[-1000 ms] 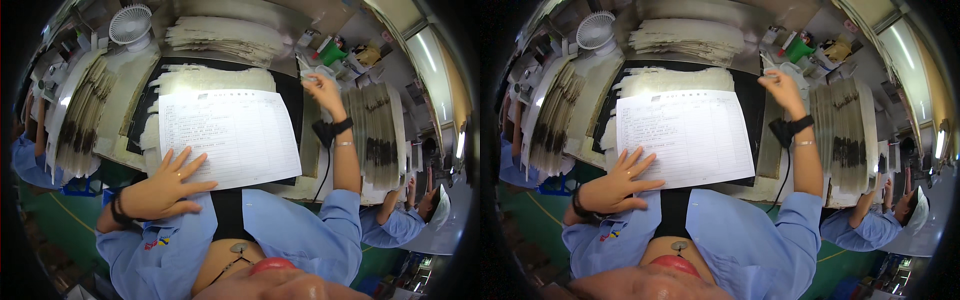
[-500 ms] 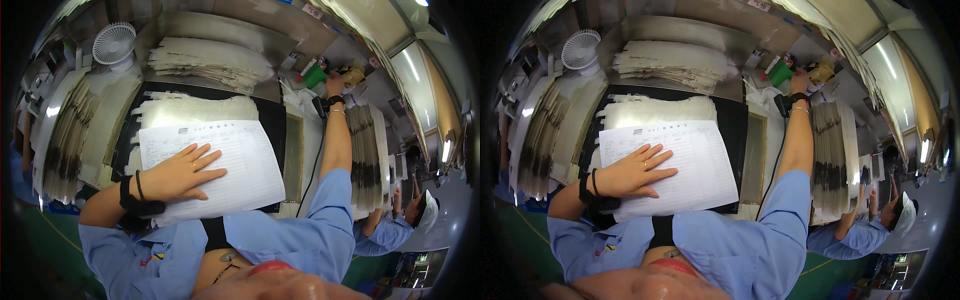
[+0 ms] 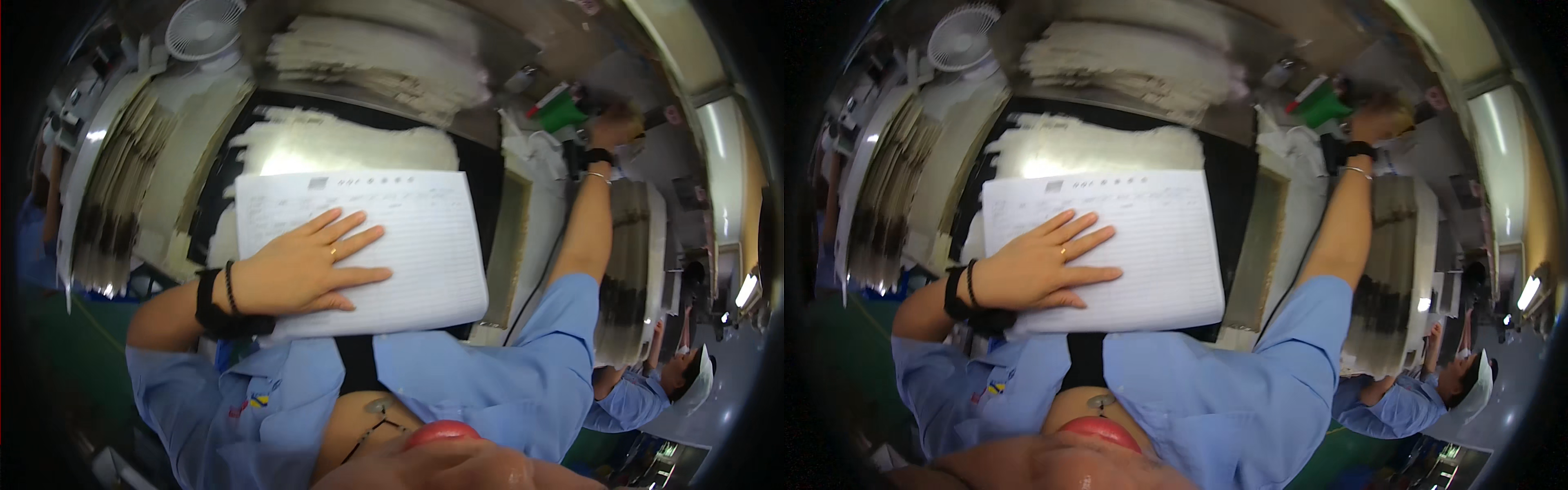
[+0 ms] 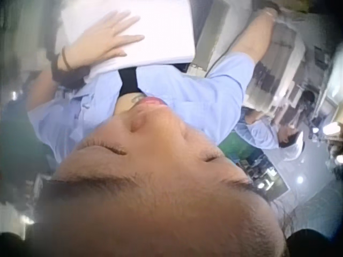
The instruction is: The worker inspects plastic components and fills out a quality control checklist.
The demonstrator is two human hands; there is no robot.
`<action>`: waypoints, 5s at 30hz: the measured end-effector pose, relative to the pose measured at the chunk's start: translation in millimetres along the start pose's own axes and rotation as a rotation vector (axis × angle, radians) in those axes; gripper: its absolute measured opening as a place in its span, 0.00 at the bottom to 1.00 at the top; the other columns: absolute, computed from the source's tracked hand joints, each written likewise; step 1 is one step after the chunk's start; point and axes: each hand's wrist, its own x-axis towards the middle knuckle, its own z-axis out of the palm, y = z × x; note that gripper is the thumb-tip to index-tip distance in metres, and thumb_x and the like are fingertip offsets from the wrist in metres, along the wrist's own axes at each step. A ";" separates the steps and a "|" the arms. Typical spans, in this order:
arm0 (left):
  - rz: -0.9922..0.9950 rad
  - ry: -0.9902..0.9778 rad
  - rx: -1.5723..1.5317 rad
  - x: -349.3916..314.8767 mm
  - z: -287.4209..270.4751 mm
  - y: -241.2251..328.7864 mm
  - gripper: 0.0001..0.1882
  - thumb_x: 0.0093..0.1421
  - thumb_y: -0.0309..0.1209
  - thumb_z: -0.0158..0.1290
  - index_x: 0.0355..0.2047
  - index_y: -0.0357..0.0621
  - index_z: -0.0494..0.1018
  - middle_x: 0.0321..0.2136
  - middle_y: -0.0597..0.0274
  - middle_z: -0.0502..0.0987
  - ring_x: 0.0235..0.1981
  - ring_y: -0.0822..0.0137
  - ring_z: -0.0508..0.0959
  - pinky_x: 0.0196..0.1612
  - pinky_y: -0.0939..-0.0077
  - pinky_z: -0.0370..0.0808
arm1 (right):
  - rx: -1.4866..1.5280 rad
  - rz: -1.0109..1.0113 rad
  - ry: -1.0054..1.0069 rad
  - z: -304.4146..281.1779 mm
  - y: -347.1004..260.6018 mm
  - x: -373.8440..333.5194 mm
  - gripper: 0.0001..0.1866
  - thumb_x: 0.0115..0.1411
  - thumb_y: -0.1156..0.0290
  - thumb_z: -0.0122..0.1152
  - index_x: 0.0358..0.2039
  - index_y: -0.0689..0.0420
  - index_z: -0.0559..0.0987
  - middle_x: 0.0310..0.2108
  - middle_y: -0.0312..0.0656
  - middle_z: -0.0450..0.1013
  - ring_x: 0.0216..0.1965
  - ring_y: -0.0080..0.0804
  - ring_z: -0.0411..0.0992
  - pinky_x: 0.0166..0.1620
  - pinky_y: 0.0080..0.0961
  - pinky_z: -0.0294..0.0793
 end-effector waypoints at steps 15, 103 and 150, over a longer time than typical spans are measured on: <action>0.046 0.016 0.111 10.9 -10.5 16.0 0.28 0.52 0.42 0.56 0.55 0.52 0.67 0.57 0.41 0.63 0.49 0.51 0.71 0.55 0.60 0.66 | 1.896 0.777 -0.459 -237.1 -222.7 63.1 0.25 0.68 0.53 0.39 0.21 0.58 0.70 0.35 0.38 0.66 0.29 0.20 0.59 0.24 0.15 0.55; 0.356 0.223 -0.209 -43.1 27.2 118.1 0.21 0.50 0.36 0.63 0.45 0.49 0.76 0.50 0.57 0.72 0.49 0.54 0.72 0.53 0.57 0.70 | 0.824 1.226 -0.466 -446.2 -122.1 -124.8 0.15 0.58 0.79 0.60 0.25 0.51 0.62 0.22 0.25 0.55 0.26 0.12 0.54 0.31 0.11 0.55; -0.238 0.532 0.637 17.6 94.2 67.8 0.31 0.49 0.41 0.59 0.56 0.69 0.68 0.56 0.62 0.68 0.51 0.47 0.71 0.54 0.50 0.67 | 1.301 1.216 -0.897 -400.1 -161.0 -167.6 0.14 0.68 0.61 0.44 0.33 0.58 0.71 0.25 0.35 0.70 0.22 0.13 0.62 0.24 0.10 0.60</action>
